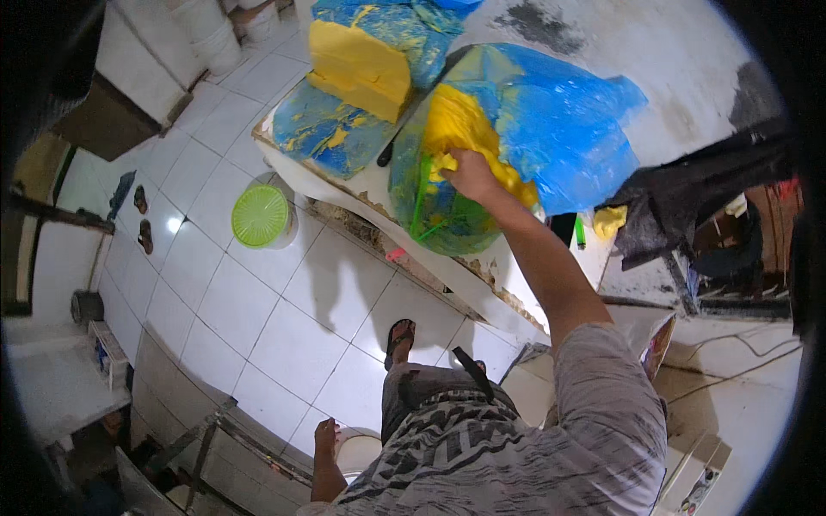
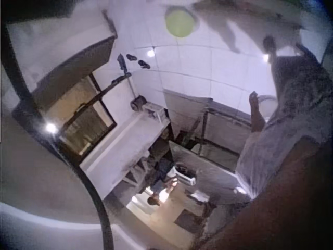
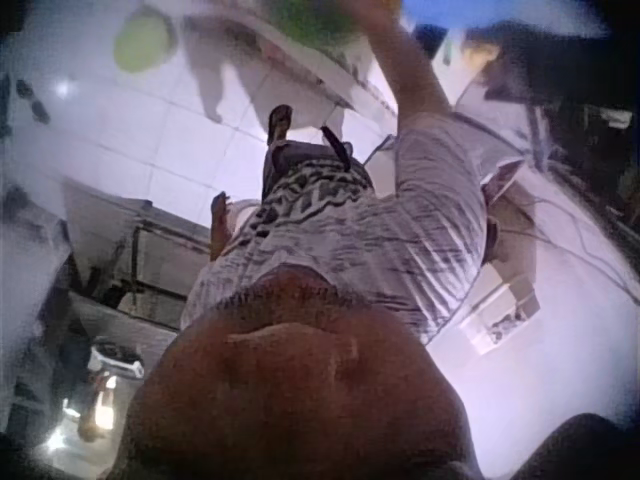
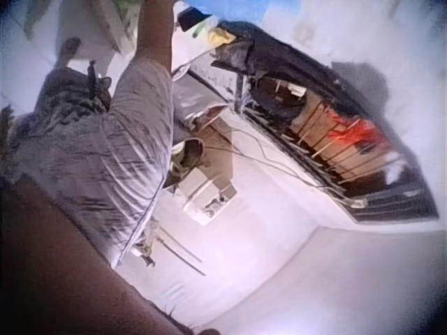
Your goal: The person cleans a metal table with a handheld scraper, then mixes dough by hand in a large commercial mixer, and finally adds yellow material from a plastic bag into the mixer.
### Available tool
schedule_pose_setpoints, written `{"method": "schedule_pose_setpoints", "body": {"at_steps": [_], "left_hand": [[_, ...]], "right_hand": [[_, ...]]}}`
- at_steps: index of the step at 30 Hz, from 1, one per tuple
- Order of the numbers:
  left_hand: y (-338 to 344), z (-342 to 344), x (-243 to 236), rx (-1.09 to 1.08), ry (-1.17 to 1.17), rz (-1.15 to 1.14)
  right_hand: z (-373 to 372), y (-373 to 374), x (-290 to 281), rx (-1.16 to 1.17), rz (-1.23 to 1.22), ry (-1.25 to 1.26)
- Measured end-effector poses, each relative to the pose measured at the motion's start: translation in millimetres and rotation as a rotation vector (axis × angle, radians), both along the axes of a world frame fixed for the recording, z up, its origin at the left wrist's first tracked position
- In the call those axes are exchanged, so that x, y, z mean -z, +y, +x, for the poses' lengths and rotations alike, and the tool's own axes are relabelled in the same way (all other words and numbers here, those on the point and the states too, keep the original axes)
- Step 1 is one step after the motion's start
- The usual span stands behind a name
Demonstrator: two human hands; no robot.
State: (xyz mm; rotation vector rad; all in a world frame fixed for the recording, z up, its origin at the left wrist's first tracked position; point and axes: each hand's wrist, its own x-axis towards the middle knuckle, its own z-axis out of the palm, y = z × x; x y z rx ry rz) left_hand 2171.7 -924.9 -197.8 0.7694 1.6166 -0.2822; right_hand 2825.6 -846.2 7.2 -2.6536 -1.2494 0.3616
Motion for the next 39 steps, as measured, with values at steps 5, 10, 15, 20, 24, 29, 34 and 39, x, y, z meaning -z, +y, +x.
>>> {"method": "schedule_pose_setpoints", "body": {"at_steps": [5, 10, 15, 20, 24, 29, 34, 39], "left_hand": [[49.9, 44.7, -5.0, 0.186, 0.008, 0.042], [102.1, 143.8, -10.8, 0.596, 0.004, 0.0], [80.9, 278.1, -39.4, 1.169, -0.034, -0.034], [28.2, 349.2, -19.8, 1.343, -0.099, -0.033], [-70.6, 398.7, -49.8, 1.523, -0.159, -0.02], [-193.0, 417.1, -75.0, 1.513, -0.172, 0.118], [-271.4, 410.7, -109.1, 1.497, -0.245, 0.103], [-270.0, 366.0, -93.4, 1.453, 0.074, 0.084]], "right_hand": [[-58.2, -102.9, -91.8, 0.38, 1.188, 1.447], [-68.3, -261.4, -110.5, 0.491, 1.702, 1.447], [-121.2, -480.4, -117.2, 0.665, 2.095, 1.111], [-234.8, -708.6, -71.8, 1.363, 2.095, 0.373], [-329.6, -847.4, 18.3, 1.696, 1.422, 0.392], [-346.3, -859.2, 120.6, 0.953, 0.283, 0.57], [-407.2, -879.2, 170.0, 0.994, 0.226, 1.035], [-367.6, -853.5, 165.9, 1.089, 0.201, 1.263]]}}
